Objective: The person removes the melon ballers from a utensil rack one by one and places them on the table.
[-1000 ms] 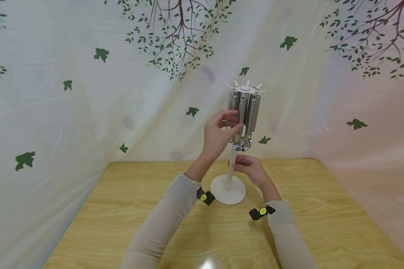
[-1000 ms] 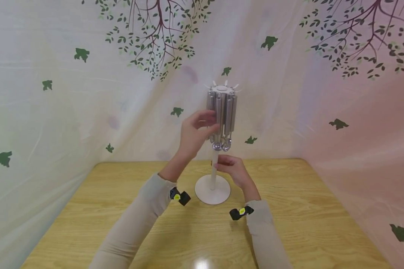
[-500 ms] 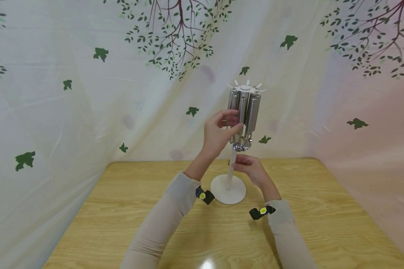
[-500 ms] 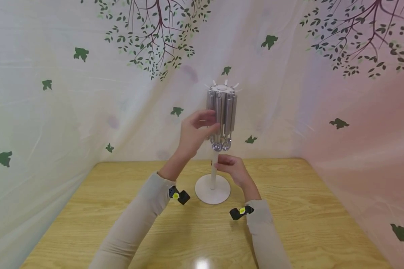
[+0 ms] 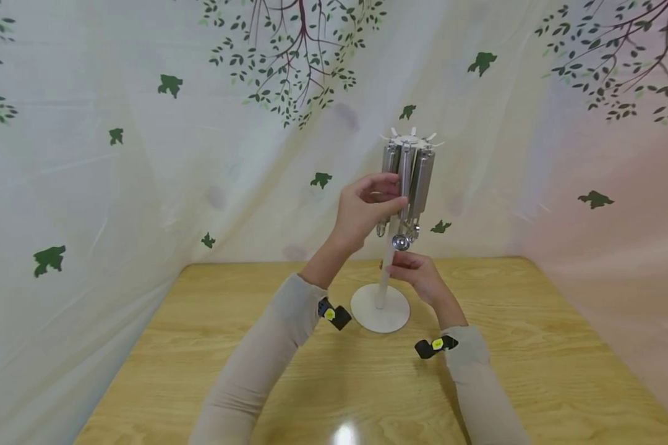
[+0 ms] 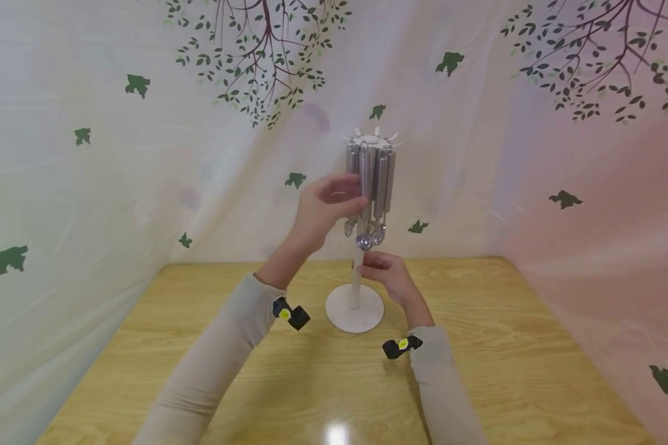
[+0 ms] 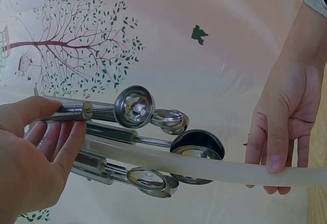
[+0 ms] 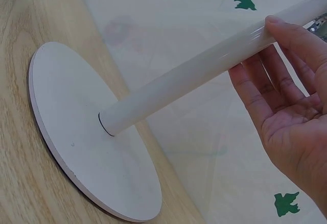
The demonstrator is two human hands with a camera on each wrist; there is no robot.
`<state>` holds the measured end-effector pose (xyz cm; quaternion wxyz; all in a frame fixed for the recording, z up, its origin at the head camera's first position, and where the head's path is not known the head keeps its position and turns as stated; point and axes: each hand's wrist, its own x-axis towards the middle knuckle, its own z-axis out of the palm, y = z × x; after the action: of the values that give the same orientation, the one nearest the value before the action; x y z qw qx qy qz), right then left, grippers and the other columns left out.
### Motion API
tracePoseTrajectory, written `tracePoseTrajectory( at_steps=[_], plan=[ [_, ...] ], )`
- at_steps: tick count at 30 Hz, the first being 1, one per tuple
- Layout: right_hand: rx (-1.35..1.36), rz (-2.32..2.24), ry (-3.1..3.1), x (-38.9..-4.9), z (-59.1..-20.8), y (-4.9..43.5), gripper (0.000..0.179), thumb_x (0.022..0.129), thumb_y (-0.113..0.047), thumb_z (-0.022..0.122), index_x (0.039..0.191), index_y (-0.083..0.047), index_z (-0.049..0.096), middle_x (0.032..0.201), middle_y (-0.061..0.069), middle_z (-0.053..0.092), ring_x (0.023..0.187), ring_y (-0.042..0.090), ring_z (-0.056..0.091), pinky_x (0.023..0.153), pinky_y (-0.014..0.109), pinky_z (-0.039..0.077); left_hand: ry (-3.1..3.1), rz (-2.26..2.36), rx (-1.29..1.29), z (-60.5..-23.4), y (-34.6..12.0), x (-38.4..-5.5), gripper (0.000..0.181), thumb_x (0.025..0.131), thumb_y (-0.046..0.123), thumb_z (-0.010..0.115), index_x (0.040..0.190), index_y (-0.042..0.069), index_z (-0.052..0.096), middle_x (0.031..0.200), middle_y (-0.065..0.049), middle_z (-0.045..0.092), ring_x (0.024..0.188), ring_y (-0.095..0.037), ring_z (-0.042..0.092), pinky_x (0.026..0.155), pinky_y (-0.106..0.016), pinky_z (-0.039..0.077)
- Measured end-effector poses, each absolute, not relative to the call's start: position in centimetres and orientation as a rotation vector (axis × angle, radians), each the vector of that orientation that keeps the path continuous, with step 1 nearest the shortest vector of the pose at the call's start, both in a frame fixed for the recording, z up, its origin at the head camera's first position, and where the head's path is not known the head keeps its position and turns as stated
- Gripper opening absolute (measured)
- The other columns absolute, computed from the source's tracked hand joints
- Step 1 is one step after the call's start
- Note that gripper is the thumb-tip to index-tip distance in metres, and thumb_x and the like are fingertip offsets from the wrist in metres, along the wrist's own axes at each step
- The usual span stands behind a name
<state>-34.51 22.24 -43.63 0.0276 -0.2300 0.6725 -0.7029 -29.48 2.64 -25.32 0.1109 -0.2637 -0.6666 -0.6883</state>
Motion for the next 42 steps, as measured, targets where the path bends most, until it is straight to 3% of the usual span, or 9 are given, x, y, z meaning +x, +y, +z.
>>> tracePoseTrajectory(
  at_steps=[6, 13, 19, 23, 30, 34, 38, 42],
  plan=[
    [-0.694, -2.174, 2.072, -34.6, -43.6, 22.2, 0.022, 0.094, -0.001, 0.07, 0.116, -0.005, 0.073, 0.106, -0.005, 0.077, 0.1, 0.011, 0.073, 0.091, 0.027, 0.061, -1.96, -2.091, -0.805, -24.9, 2.1, -29.6, 0.039, 0.087, 0.002, 0.079, 0.124, 0.004, 0.068, 0.109, -0.014, 0.071, 0.092, -0.02, 0.069, 0.083, -0.03, 0.062],
    [-0.696, -2.168, 2.078, -34.5, -43.7, 22.2, 0.023, 0.094, -0.003, 0.071, 0.116, -0.009, 0.074, 0.114, 0.009, 0.076, 0.101, 0.012, 0.073, 0.092, 0.027, 0.061, -1.996, -2.166, -0.828, -24.1, 1.1, -29.5, 0.039, 0.086, 0.0, 0.078, 0.124, 0.003, 0.068, 0.104, -0.009, 0.071, 0.091, -0.019, 0.07, 0.084, -0.037, 0.065],
    [-0.684, -2.155, 2.091, -34.4, -43.5, 22.1, 0.026, 0.094, -0.005, 0.072, 0.119, -0.009, 0.073, 0.111, 0.0, 0.077, 0.102, 0.012, 0.072, 0.093, 0.027, 0.061, -2.088, -2.133, -0.827, -23.5, -0.1, -29.2, 0.042, 0.087, 0.001, 0.078, 0.127, 0.004, 0.067, 0.109, -0.011, 0.071, 0.095, -0.021, 0.072, 0.086, -0.037, 0.065],
    [-0.69, -2.15, 2.096, -34.4, -43.5, 22.2, 0.028, 0.094, -0.003, 0.071, 0.121, -0.01, 0.073, 0.111, 0.003, 0.077, 0.102, 0.012, 0.073, 0.092, 0.027, 0.061, -2.149, -2.099, -0.856, -23.5, -1.0, -29.1, 0.04, 0.088, 0.002, 0.078, 0.127, 0.004, 0.066, 0.112, -0.014, 0.071, 0.098, -0.023, 0.072, 0.087, -0.038, 0.064],
    [-0.681, -2.152, 2.084, -34.3, -43.3, 22.1, 0.037, 0.094, -0.002, 0.07, 0.128, 0.01, 0.062, 0.108, -0.002, 0.078, 0.1, 0.011, 0.073, 0.092, 0.027, 0.061, -2.225, -2.056, -0.905, -24.6, -3.0, -29.1, 0.039, 0.087, -0.001, 0.077, 0.124, 0.002, 0.068, 0.108, -0.014, 0.072, 0.095, -0.022, 0.072, 0.086, -0.041, 0.065],
    [-0.686, -2.168, 2.074, -34.3, -43.3, 22.2, 0.04, 0.094, -0.002, 0.07, 0.13, 0.013, 0.059, 0.107, -0.004, 0.078, 0.1, 0.01, 0.073, 0.091, 0.026, 0.061, -2.276, -2.065, -0.867, -25.5, -4.2, -29.1, 0.038, 0.087, -0.002, 0.077, 0.123, 0.0, 0.067, 0.104, -0.01, 0.071, 0.092, -0.019, 0.071, 0.087, -0.04, 0.064],
    [-0.691, -2.194, 2.044, -34.3, -43.5, 22.2, 0.036, 0.094, -0.002, 0.071, 0.127, 0.01, 0.063, 0.11, 0.004, 0.078, 0.101, 0.012, 0.073, 0.091, 0.027, 0.062, -2.318, -2.081, -0.8, -26.9, -5.4, -29.2, 0.038, 0.087, -0.003, 0.076, 0.124, -0.001, 0.067, 0.104, -0.008, 0.071, 0.092, -0.017, 0.071, 0.088, -0.04, 0.064],
    [-0.681, -2.198, 2.029, -34.3, -43.5, 22.0, 0.03, 0.093, -0.003, 0.072, 0.123, 0.002, 0.069, 0.109, 0.001, 0.078, 0.102, 0.013, 0.073, 0.091, 0.028, 0.062, -2.341, -2.124, -0.712, -29.0, -6.7, -29.7, 0.039, 0.087, -0.004, 0.076, 0.125, -0.002, 0.066, 0.104, -0.009, 0.071, 0.091, -0.017, 0.072, 0.089, -0.041, 0.064]
  ],
)
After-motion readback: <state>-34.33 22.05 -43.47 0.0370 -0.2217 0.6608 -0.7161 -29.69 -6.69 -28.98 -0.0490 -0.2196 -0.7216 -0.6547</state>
